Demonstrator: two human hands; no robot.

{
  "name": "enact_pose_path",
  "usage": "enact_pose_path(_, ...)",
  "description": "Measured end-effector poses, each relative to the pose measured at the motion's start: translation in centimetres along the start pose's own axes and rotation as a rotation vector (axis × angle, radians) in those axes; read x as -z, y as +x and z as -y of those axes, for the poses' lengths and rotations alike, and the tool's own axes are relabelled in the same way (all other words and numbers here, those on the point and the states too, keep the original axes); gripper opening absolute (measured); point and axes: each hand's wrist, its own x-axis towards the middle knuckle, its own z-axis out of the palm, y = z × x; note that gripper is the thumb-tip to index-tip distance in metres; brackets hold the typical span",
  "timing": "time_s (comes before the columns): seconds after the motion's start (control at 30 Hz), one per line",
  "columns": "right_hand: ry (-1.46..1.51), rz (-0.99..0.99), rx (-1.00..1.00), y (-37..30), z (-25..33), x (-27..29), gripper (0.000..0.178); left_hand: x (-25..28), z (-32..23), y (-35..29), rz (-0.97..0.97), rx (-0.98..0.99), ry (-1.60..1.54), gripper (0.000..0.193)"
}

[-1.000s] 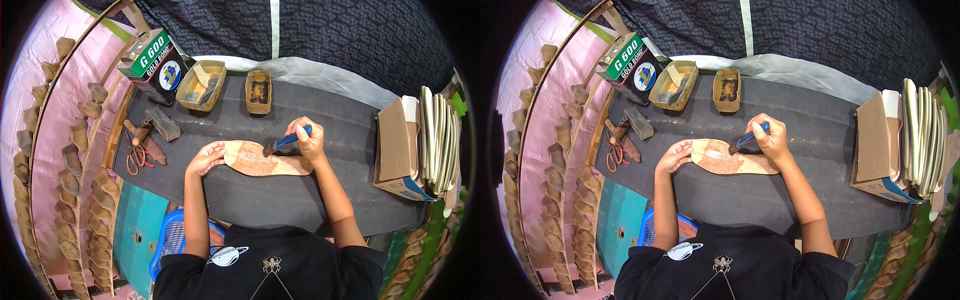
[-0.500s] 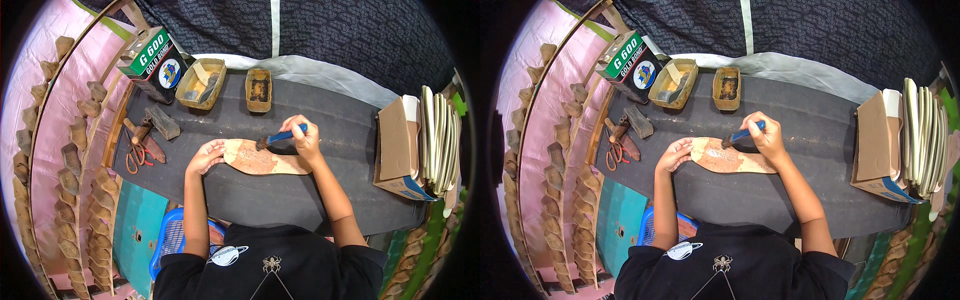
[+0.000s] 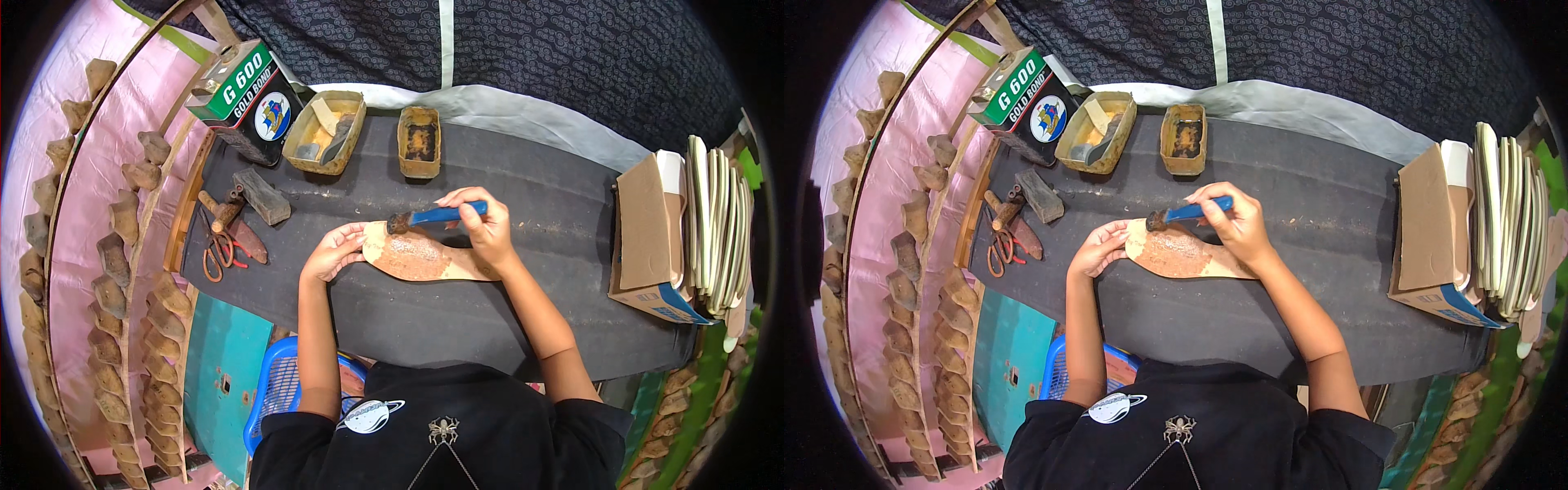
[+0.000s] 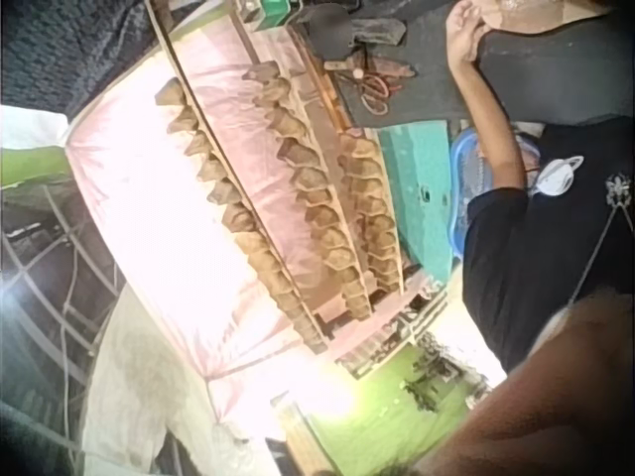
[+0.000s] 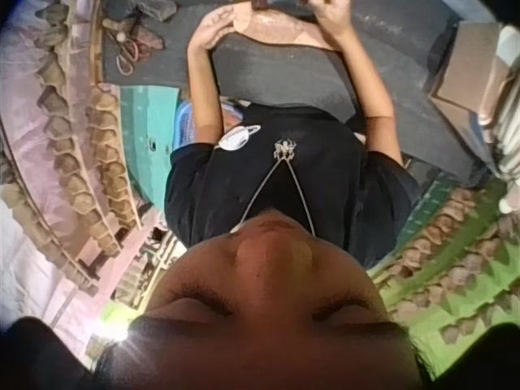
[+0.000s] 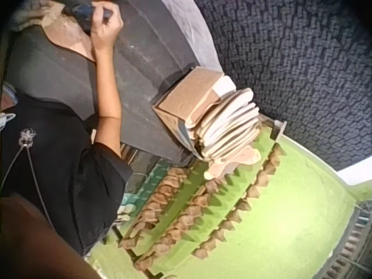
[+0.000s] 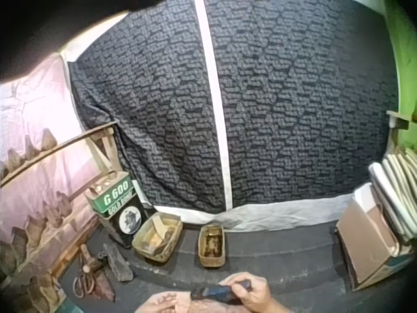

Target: The person takes shoe soles from a box, applies adhesive around the soles using a handheld brush, and places them into a basket.

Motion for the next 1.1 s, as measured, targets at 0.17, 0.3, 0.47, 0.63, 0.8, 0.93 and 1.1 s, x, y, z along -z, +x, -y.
enact_pose_path(0.17, -0.251, 0.071, 0.149, -0.1, -0.1, 0.2, 0.016, 0.2, 0.2, 0.1, -0.012, 0.007, 0.015, 0.031)
enact_pose_path(0.3, -0.337, 0.087, 0.171, 0.0, 0.9, 1.7, 0.018, 0.1, 0.1, -0.1, -0.016, 0.001, 0.019, 0.031)
enact_pose_path(0.47, -0.418, 0.140, 0.080, 0.1, 2.1, 2.8, 0.023, 0.3, 0.3, -0.1, -0.027, 0.008, 0.034, 0.031)
enact_pose_path(0.63, -0.282, 0.055, 0.165, 0.2, 2.1, 2.8, 0.018, 0.1, 0.2, -0.1, -0.024, 0.007, 0.031, 0.031)
enact_pose_path(0.8, -0.296, 0.098, 0.154, -0.5, 1.5, 2.2, 0.016, 0.0, 0.1, -0.1, -0.021, -0.022, 0.011, 0.031)
enact_pose_path(0.93, -0.352, 0.104, 0.113, -1.5, 1.4, 3.7, 0.017, -0.1, 0.2, 0.0, -0.032, -0.019, 0.019, 0.031)
enact_pose_path(1.1, -0.292, -0.021, 0.079, -2.3, 1.3, 5.7, 0.030, 0.1, 0.4, -0.2, -0.091, -0.009, 0.044, 0.032)
